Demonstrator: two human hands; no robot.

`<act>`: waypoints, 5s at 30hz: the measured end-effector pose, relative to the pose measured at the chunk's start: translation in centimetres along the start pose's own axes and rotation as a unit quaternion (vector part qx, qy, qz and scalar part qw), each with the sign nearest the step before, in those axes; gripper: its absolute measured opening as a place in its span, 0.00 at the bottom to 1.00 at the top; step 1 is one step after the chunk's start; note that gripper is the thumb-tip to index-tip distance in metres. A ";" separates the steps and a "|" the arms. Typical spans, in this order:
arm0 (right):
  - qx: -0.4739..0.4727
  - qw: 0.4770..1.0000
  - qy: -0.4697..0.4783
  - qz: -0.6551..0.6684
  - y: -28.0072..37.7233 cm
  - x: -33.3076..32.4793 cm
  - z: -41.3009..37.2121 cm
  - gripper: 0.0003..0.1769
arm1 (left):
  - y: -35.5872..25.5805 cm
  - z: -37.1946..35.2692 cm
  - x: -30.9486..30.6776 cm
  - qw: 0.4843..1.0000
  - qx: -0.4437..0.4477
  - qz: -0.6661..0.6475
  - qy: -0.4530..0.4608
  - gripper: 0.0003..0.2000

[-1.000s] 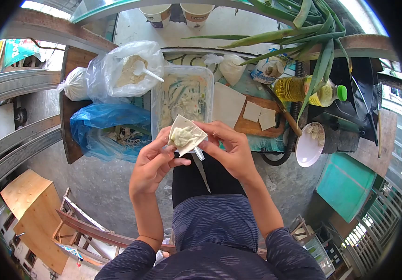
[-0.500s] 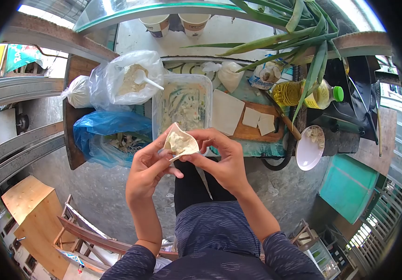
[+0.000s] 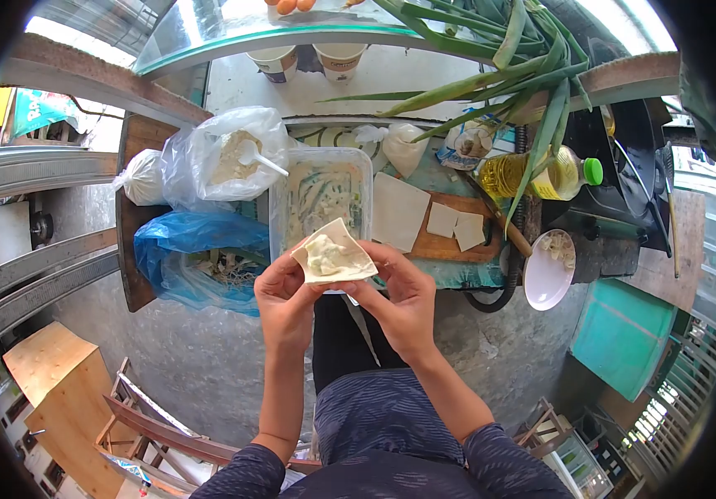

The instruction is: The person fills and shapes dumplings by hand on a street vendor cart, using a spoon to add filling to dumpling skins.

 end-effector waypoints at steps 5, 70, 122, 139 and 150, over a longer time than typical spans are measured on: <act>-0.027 0.996 0.037 -0.071 0.8 -1.2 0.3 0.21 | -0.8 -0.1 0.5 0.996 0.062 0.059 0.027 0.19; -0.094 0.984 0.051 -0.144 8.4 -11.0 -2.1 0.25 | 0.8 0.8 10.4 0.940 0.009 0.293 0.173 0.18; -0.112 0.967 -0.131 -0.190 9.7 -20.7 -6.0 0.13 | 10.4 2.9 18.0 0.898 -0.084 0.324 0.286 0.18; -0.023 0.748 -0.476 -0.462 1.4 -41.0 -11.1 0.09 | 22.2 3.8 23.3 0.839 -0.167 0.448 0.262 0.20; -0.013 0.696 -0.404 -0.593 -0.3 -42.7 -9.1 0.12 | 18.8 3.2 17.0 0.838 -0.167 0.489 0.175 0.14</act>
Point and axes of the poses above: each hand's wrist, its own z-axis towards the middle knuckle, its own x-axis out of the palm, y = z × x, the point moved 5 cm from there along z, towards the middle knuckle, and after that the axes turned 13 degrees about -x, right-handed, at the moved point
